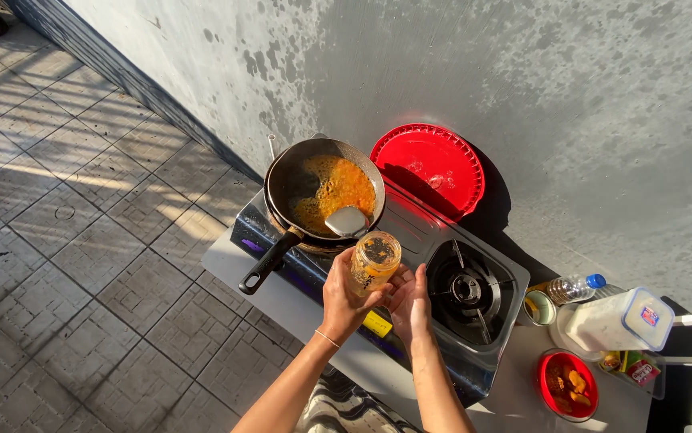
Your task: The person is cooking a dish in a pan on a portable stove, adding ingredients and stirring.
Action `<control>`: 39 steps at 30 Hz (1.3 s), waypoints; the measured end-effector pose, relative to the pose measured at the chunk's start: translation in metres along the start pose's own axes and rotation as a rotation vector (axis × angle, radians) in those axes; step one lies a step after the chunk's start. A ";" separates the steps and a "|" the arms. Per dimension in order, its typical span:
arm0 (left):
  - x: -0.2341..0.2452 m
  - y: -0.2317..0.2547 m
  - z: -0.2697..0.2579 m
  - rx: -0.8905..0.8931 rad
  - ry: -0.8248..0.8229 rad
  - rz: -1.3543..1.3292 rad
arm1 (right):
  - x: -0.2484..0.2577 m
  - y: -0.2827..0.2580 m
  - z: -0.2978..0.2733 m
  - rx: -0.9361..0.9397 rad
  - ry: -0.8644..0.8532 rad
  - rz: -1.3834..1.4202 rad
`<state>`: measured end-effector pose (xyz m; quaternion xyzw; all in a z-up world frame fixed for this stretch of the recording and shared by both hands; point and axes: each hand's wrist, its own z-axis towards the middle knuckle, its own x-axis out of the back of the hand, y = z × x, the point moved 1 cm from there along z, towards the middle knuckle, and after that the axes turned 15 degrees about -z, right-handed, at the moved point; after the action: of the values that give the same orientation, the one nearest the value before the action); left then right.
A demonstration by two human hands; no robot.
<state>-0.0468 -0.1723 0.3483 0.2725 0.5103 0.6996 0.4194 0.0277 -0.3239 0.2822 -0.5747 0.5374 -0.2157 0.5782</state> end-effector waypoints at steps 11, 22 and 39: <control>-0.040 0.009 -0.039 0.017 -0.337 -0.153 | 0.026 -0.008 -0.090 0.210 0.460 -0.066; -0.113 0.059 -0.144 -0.319 -0.539 -0.343 | 0.085 -0.007 -0.256 0.507 0.713 -0.037; -0.195 0.175 -0.570 -0.015 -1.269 -0.565 | 0.122 0.100 -0.742 0.538 1.584 0.061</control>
<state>-0.4646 -0.6399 0.3338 0.4825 0.2129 0.2724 0.8048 -0.6142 -0.7266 0.3239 -0.0806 0.7303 -0.6610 0.1524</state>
